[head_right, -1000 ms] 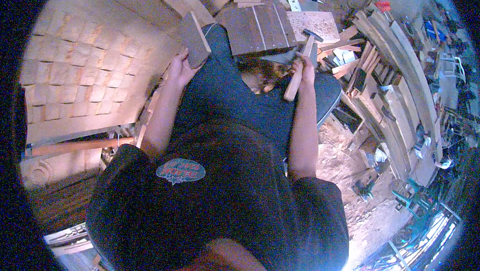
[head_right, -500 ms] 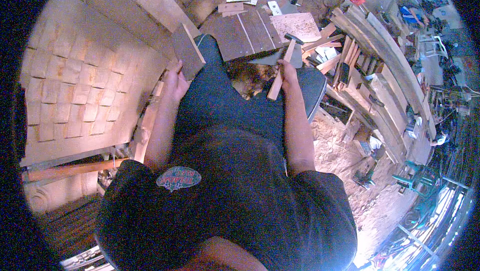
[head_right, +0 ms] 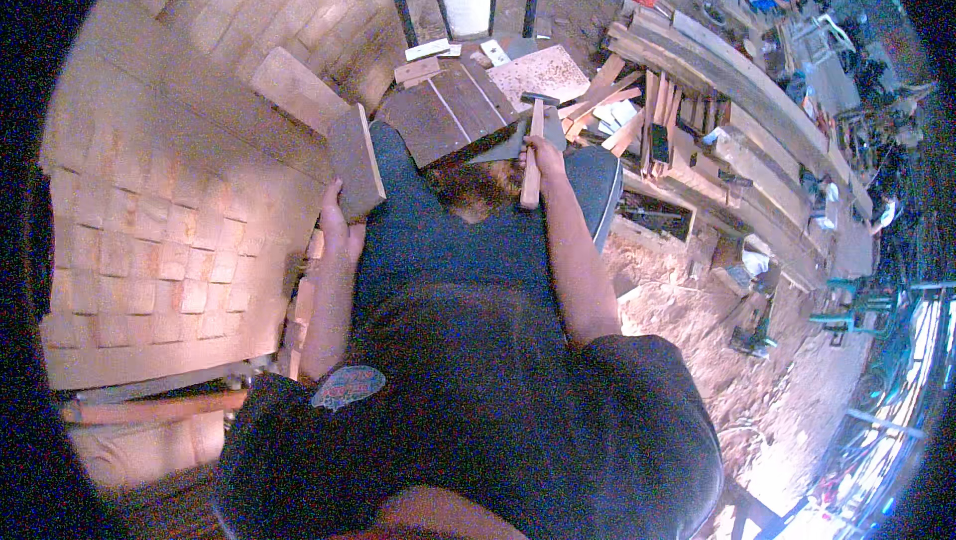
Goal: The person assembles pieces of wood to form a small box, placing boards together and securing them by hand.
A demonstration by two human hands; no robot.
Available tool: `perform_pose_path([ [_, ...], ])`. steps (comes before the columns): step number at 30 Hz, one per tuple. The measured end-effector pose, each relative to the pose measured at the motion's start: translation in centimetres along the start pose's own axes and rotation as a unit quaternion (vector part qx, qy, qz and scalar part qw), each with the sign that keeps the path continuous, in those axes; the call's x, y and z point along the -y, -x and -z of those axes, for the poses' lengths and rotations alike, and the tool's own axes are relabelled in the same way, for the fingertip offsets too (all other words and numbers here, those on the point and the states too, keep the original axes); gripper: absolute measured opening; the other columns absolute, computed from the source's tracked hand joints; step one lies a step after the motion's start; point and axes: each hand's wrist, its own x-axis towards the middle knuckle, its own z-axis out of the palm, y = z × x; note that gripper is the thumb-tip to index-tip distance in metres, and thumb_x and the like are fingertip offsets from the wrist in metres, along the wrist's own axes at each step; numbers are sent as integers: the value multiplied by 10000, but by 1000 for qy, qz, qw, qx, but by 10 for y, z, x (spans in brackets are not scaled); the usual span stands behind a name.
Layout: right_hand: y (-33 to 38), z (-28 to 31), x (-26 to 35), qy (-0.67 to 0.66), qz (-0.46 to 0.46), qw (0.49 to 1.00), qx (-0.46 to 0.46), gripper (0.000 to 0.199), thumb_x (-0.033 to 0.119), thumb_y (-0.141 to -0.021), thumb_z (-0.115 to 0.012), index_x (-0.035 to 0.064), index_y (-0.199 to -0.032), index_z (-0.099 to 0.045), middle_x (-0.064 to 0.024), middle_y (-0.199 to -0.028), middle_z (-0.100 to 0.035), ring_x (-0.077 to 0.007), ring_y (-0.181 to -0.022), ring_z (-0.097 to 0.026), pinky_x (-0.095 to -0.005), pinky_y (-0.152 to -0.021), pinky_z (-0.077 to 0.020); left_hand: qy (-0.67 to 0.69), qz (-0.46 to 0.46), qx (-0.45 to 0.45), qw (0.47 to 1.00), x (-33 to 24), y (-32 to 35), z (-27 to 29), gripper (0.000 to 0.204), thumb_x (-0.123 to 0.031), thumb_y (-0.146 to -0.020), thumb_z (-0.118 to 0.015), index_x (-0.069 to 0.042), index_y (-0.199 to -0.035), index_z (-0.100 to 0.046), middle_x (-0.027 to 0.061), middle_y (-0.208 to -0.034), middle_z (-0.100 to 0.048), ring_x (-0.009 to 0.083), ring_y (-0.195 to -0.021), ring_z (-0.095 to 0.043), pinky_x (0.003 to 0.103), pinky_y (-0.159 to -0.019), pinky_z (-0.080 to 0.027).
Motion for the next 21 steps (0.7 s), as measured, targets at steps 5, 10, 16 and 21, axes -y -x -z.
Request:
perform_pose_path([
  [5,-3,2,-8,39,-60,997,-18,153,218,-908,-571,71,-949,-556,-39,-700,-576,-153,-518,-530,-317,-482,-487,-76,-18,-17,997,16,30,-25,346,-284,-979,-522,-39,-1222,-507,113,-1173,-591,234,-1087,-582,382,-959,-459],
  [10,-3,-4,-13,38,-45,998,-21,186,212,-902,-588,35,-959,-570,-65,-694,-566,-182,-509,-546,-315,-428,-477,-169,-5,16,985,25,32,-39,269,-311,-986,-561,-60,-1067,-507,87,-1050,-590,172,-1011,-583,337,-898,-476],
  [16,1,-1,-6,82,13,993,-81,219,178,-902,-609,-7,-1008,-555,-73,-686,-547,-192,-479,-563,-334,-392,-501,-178,-2,24,984,40,10,-43,261,-262,-966,-610,-54,-1069,-491,78,-977,-596,152,-909,-600,310,-831,-498],
  [21,1,0,0,44,15,996,-73,246,173,-903,-623,-15,-1045,-549,-80,-698,-558,-212,-474,-602,-325,-390,-509,-218,24,19,975,50,2,-44,270,-233,-962,-619,-47,-1095,-475,98,-988,-611,155,-909,-610,309,-824,-505],
])
